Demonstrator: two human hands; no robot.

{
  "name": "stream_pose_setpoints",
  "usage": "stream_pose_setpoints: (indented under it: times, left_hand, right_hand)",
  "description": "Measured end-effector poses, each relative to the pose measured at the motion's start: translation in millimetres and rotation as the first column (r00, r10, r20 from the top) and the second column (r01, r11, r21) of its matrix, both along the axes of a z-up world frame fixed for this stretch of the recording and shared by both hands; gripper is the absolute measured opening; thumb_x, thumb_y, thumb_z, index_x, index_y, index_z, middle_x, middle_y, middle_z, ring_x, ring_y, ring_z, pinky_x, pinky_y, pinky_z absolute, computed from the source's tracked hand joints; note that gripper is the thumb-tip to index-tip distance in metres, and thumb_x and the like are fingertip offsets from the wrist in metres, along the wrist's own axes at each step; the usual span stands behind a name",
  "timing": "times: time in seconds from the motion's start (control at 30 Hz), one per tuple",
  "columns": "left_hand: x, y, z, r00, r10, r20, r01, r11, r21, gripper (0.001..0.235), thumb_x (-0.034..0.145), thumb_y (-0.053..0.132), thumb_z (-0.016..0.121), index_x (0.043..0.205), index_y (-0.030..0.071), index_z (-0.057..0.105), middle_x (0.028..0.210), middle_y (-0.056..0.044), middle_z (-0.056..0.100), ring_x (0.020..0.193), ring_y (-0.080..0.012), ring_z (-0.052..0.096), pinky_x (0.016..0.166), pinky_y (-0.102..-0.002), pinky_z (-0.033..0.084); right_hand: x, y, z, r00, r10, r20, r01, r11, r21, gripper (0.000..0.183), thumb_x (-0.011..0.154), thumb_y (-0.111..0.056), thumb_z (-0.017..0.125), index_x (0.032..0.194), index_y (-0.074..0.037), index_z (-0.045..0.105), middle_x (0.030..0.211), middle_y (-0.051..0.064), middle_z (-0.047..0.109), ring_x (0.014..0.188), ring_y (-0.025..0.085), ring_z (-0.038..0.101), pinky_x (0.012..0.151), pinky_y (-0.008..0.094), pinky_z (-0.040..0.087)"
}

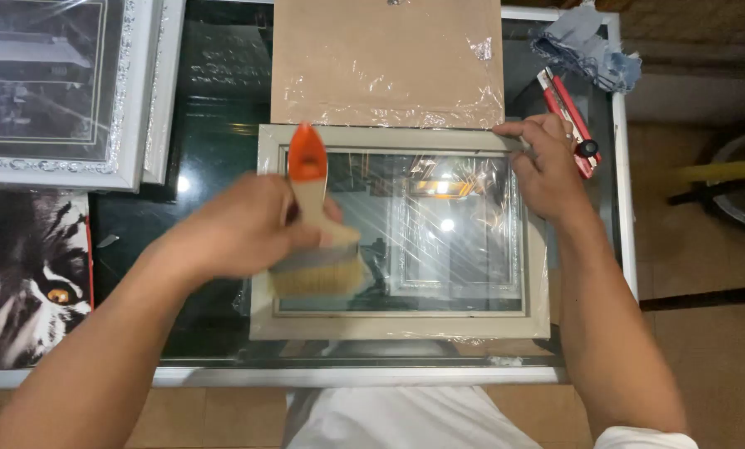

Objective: The person uses a brush to wipe the surface of a plastic-wrapped picture frame on a glass table. The person repeatedly brushes the frame's surface and edges while holding the frame steady with the other hand.

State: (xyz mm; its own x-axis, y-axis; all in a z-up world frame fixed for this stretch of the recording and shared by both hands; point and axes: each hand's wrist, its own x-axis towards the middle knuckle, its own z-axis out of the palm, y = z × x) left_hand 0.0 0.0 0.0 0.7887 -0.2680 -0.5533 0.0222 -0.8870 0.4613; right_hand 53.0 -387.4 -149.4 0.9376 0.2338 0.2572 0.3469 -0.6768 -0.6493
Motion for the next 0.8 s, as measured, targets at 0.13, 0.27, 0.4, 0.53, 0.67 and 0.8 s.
stream_pose_setpoints:
  times: [0.13, 0.27, 0.4, 0.53, 0.67, 0.8]
  left_hand:
    - [35, -17, 4, 0.966, 0.112, 0.233, -0.065, 0.977, -0.203, 0.026, 0.085, 0.011, 0.07, 0.108, 0.015, 0.081, 0.074, -0.005, 0.075, 0.05, -0.0182, 0.065, 0.052, -0.032, 0.05]
    - [44, -27, 0, 0.713, 0.166, 0.681, 0.11, 0.933, -0.343, 0.021, 0.087, 0.003, 0.076, 0.108, 0.005, 0.077, 0.065, -0.006, 0.067, 0.045, -0.0166, 0.056, 0.047, -0.031, 0.044]
    - [26, -52, 27, 0.969, 0.02, 0.246, 0.087, 0.905, -0.417, 0.02, 0.085, 0.023, 0.076, 0.102, 0.012, 0.08, 0.079, -0.003, 0.078, 0.056, -0.0121, 0.066, 0.054, -0.027, 0.052]
    - [20, -73, 8, 0.908, -0.409, -0.093, 0.34, 0.848, -0.405, 0.022, 0.079, 0.019, 0.076, 0.101, 0.015, 0.082, 0.071, 0.002, 0.07, 0.055, -0.0132, 0.057, 0.056, -0.027, 0.045]
    - [45, -87, 1, 0.97, -0.224, 0.092, 0.241, 0.914, -0.326, 0.032, 0.078, 0.028, 0.075, 0.089, -0.002, 0.076, 0.091, -0.023, 0.077, 0.095, -0.0446, 0.074, 0.076, -0.054, 0.057]
    - [75, -93, -2, 0.866, 0.056, 0.496, 0.146, 0.921, -0.36, 0.019, 0.085, 0.027, 0.074, 0.096, 0.012, 0.077, 0.075, -0.006, 0.074, 0.077, -0.0331, 0.077, 0.065, -0.046, 0.057]
  right_hand:
    - [1, -3, 1, 1.0, 0.012, -0.009, -0.012, 1.0, 0.019, 0.051, 0.08, 0.01, 0.052, 0.125, -0.006, 0.071, 0.119, 0.014, 0.049, 0.113, 0.03, 0.042, 0.102, 0.039, 0.033]
    - [-1, 0, 9, 0.994, 0.022, -0.105, -0.014, 0.997, 0.07, 0.05, 0.085, 0.013, 0.05, 0.128, -0.005, 0.069, 0.122, 0.013, 0.048, 0.115, 0.027, 0.044, 0.102, 0.034, 0.034]
    - [1, -1, 5, 0.995, 0.013, -0.098, -0.007, 0.998, 0.062, 0.05, 0.087, 0.014, 0.052, 0.129, -0.006, 0.069, 0.123, 0.012, 0.048, 0.117, 0.027, 0.045, 0.103, 0.034, 0.036]
    - [7, -9, -6, 0.998, 0.03, -0.054, -0.027, 0.998, 0.063, 0.051, 0.084, 0.014, 0.052, 0.127, -0.006, 0.071, 0.12, 0.013, 0.05, 0.115, 0.028, 0.045, 0.104, 0.037, 0.035]
    - [11, -22, -26, 0.992, 0.028, -0.126, -0.028, 1.0, 0.001, 0.046, 0.097, -0.01, 0.053, 0.138, -0.024, 0.068, 0.12, 0.013, 0.048, 0.12, 0.032, 0.041, 0.111, 0.047, 0.023]
    - [10, -18, -20, 0.994, 0.007, -0.105, -0.003, 0.999, 0.039, 0.045, 0.094, -0.01, 0.057, 0.135, -0.024, 0.07, 0.119, 0.012, 0.05, 0.118, 0.031, 0.042, 0.11, 0.043, 0.026]
